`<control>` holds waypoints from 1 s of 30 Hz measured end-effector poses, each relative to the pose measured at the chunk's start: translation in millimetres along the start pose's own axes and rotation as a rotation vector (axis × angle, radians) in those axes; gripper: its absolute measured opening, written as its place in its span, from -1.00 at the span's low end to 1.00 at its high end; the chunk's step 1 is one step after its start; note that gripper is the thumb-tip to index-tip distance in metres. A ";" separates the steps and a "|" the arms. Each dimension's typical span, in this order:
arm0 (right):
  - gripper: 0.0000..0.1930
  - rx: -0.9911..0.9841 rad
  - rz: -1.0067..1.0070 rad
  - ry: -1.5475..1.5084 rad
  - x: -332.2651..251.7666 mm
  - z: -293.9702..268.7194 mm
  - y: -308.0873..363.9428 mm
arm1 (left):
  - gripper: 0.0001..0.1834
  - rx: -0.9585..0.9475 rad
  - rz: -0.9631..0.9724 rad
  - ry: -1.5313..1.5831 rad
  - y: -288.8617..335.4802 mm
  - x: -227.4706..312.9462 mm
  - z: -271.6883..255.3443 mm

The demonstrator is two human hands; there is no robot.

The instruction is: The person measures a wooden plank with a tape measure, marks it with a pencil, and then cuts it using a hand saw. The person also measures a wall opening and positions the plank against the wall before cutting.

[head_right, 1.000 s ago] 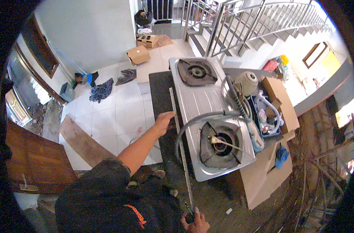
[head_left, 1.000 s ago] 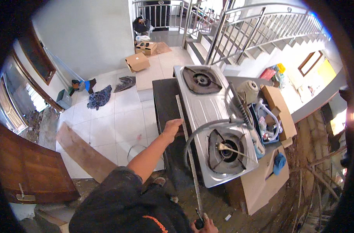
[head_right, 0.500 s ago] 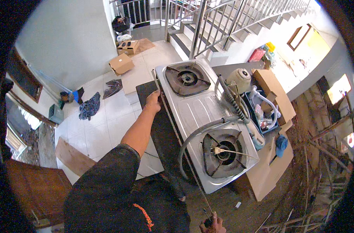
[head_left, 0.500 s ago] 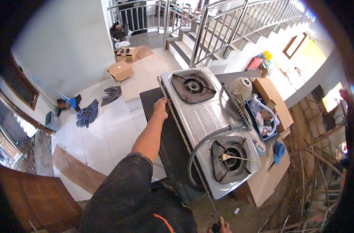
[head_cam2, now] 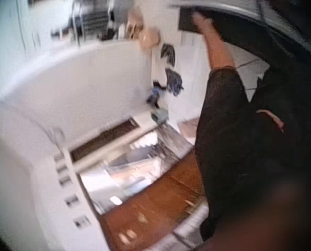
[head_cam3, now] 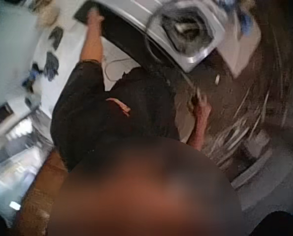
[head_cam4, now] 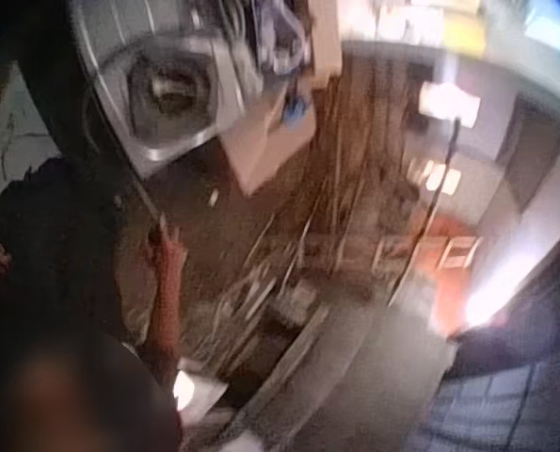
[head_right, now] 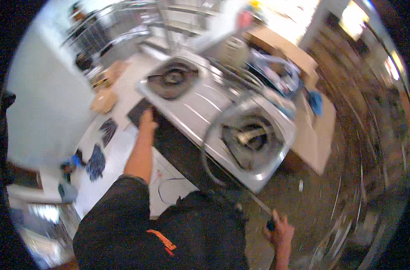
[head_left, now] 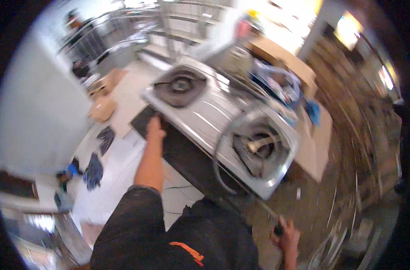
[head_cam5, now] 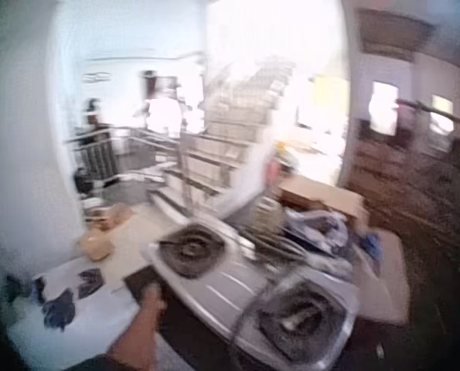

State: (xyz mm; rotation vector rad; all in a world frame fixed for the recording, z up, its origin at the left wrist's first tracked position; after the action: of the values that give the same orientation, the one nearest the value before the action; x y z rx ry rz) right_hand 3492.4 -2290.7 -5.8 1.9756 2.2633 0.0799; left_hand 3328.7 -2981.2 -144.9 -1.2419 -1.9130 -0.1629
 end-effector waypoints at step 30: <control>-0.41 -0.257 0.086 -0.165 10.8 -19.9 -23.5 | -0.62 -0.116 -0.216 0.060 -167.7 -155.1 -56.2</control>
State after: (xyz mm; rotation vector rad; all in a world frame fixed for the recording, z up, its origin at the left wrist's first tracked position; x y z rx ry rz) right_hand 3465.2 -2282.2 10.2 1.8705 1.9578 0.1988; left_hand 3251.3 -3202.5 -164.3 -1.0895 -2.0052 -0.4244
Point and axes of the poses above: each hand's wrist, its own y-axis away from the middle knuckle, its own z-axis out of the palm, x = y × z, the point moved 1 cm from there along -y, towards the middle knuckle, and after that the axes turned 14 degrees about z, right-handed, at the moved point
